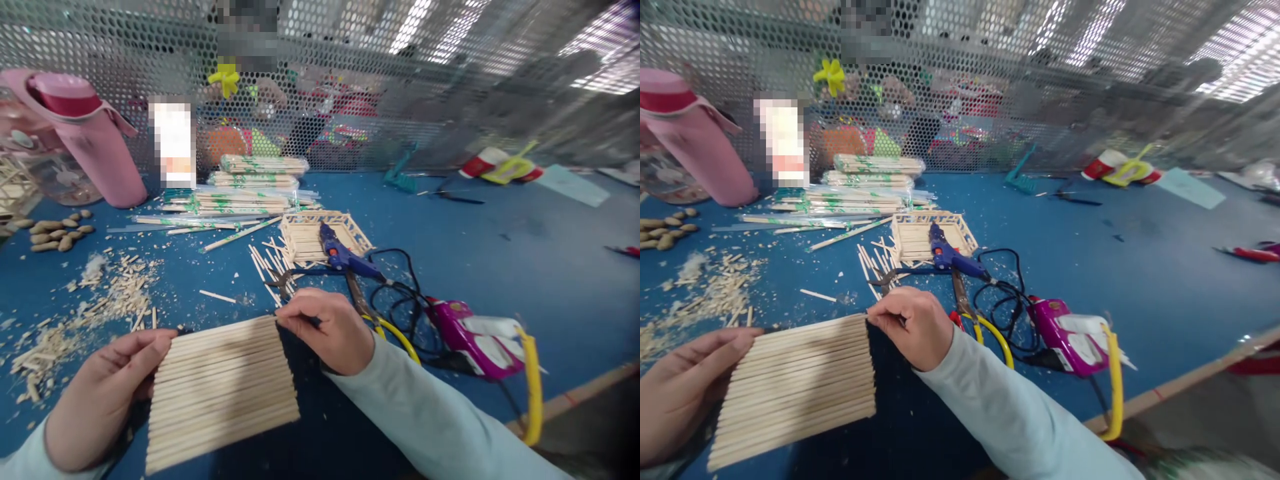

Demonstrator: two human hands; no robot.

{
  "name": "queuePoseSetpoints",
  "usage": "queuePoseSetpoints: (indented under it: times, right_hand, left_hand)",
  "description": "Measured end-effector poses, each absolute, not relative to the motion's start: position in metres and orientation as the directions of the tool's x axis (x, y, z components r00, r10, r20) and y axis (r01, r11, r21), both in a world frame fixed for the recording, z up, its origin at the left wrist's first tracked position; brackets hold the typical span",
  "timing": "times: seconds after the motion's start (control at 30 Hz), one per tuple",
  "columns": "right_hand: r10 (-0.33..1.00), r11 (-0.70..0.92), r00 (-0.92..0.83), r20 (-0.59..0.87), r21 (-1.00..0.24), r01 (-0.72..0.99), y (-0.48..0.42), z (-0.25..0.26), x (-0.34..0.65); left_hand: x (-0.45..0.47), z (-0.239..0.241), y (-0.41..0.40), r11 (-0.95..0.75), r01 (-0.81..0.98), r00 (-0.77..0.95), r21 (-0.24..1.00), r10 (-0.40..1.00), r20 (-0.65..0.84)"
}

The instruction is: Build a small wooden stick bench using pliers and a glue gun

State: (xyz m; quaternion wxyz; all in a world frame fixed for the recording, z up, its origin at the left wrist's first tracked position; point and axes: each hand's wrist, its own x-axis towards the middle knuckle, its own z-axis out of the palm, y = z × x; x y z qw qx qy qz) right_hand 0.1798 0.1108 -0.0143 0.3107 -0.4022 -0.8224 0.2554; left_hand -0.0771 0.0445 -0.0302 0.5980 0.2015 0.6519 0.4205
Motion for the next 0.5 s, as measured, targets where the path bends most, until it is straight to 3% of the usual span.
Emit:
queuePoseSetpoints:
  times: [0.5]
  right_hand:
    - [0.819,0.52,-0.512,0.259,-0.713,0.471,0.11,-0.0133,0.1744]
  left_hand:
    - [-0.0745,-0.0235,0.0471,0.564,-0.213,-0.175,0.798,0.781,-0.599]
